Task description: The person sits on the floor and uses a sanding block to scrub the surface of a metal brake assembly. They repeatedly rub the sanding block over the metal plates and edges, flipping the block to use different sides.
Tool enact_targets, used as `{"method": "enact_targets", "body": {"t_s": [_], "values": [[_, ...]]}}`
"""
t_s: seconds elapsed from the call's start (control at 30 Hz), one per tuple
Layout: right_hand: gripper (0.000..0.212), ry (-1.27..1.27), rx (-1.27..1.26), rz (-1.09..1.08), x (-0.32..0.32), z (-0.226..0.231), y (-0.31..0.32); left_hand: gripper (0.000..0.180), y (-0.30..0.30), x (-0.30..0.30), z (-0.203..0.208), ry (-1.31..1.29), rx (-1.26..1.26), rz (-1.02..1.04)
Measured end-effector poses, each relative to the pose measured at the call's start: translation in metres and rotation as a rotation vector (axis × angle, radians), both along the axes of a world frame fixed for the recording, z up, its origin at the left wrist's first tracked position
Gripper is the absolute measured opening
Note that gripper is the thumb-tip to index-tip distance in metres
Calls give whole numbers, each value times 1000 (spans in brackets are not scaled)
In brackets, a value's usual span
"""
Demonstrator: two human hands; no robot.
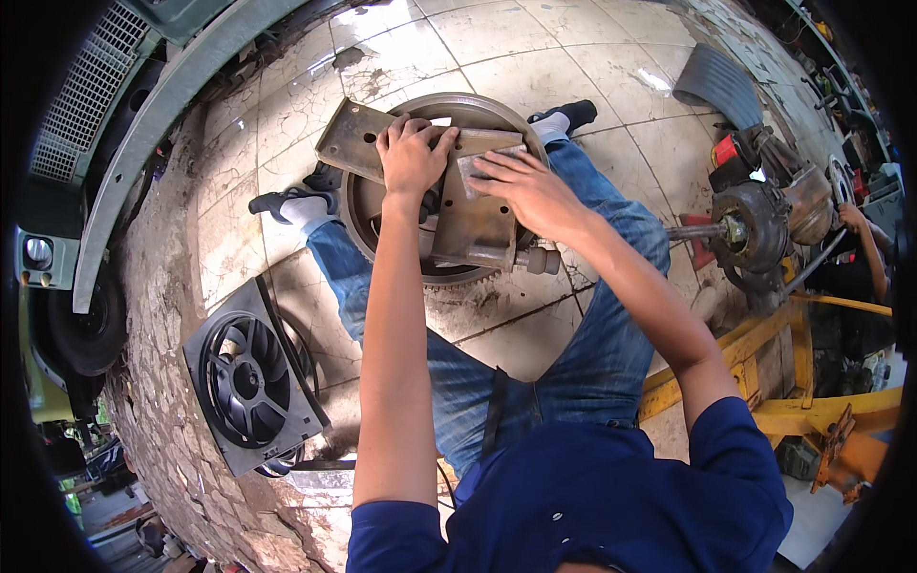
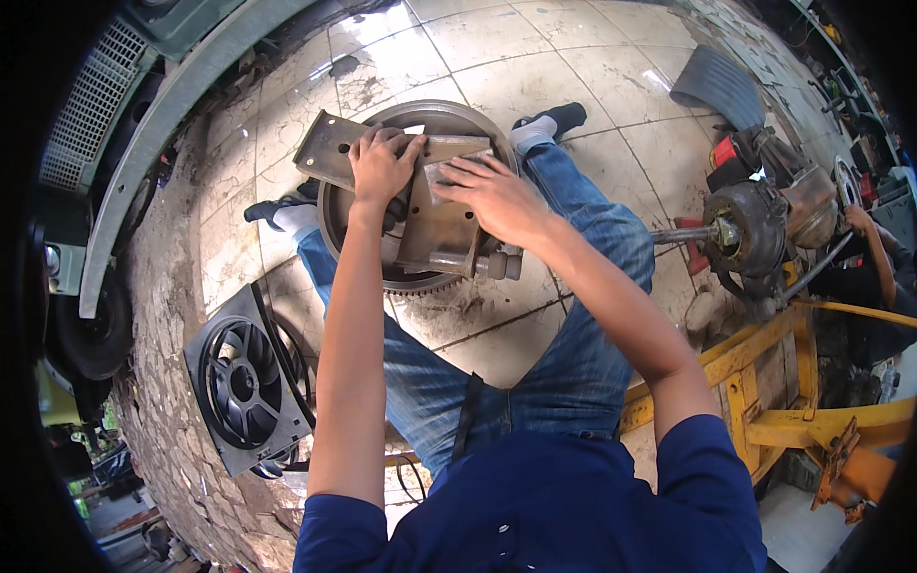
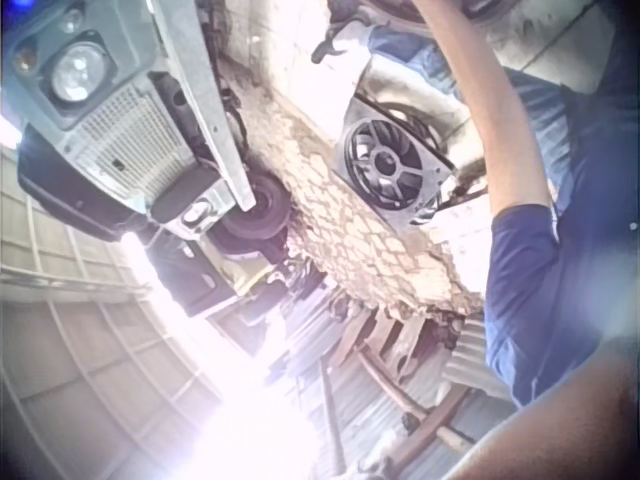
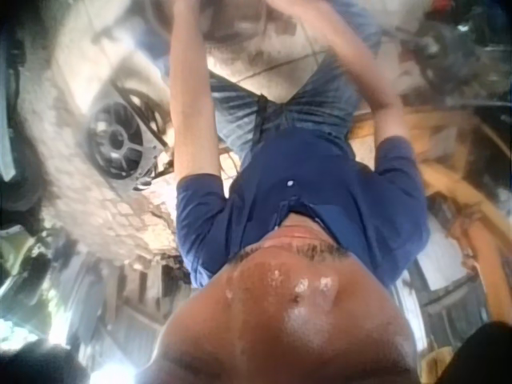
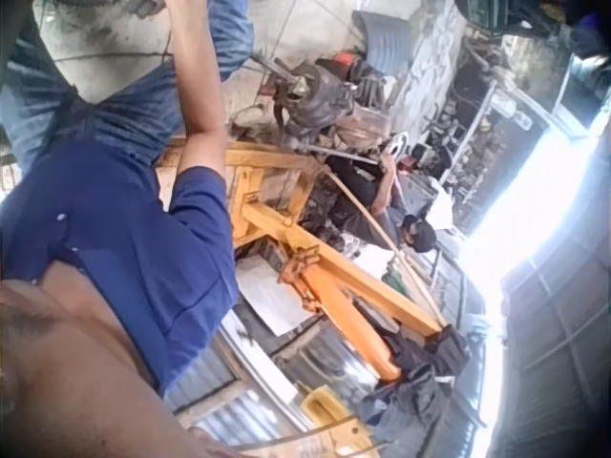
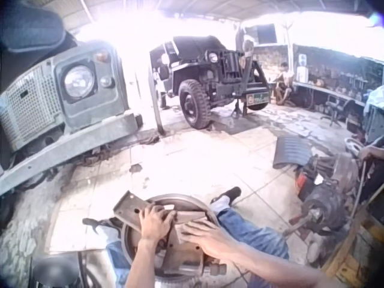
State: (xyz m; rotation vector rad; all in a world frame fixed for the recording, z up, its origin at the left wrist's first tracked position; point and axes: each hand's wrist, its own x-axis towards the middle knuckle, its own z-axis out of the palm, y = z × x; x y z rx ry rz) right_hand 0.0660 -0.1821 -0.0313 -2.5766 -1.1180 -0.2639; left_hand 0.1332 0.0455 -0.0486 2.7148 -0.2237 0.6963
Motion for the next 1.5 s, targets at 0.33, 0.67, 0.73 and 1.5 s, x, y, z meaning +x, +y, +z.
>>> {"method": "enact_targets", "body": {"t_s": [0.33,0.67,0.73,1.5], "values": [[57,19,-25,-84,4,15,-9,55,0,-2,1,46,40,22],[53,2,-165,-135,-21,22,16,50,3,-1,-4,48,36,42],[54,69,-177,-59,-31,24,18,52,1,-1,-3,44,39,39],[52,45,-58,8,-25,12,6,37,2,3,2,125,-44,-159]]}}
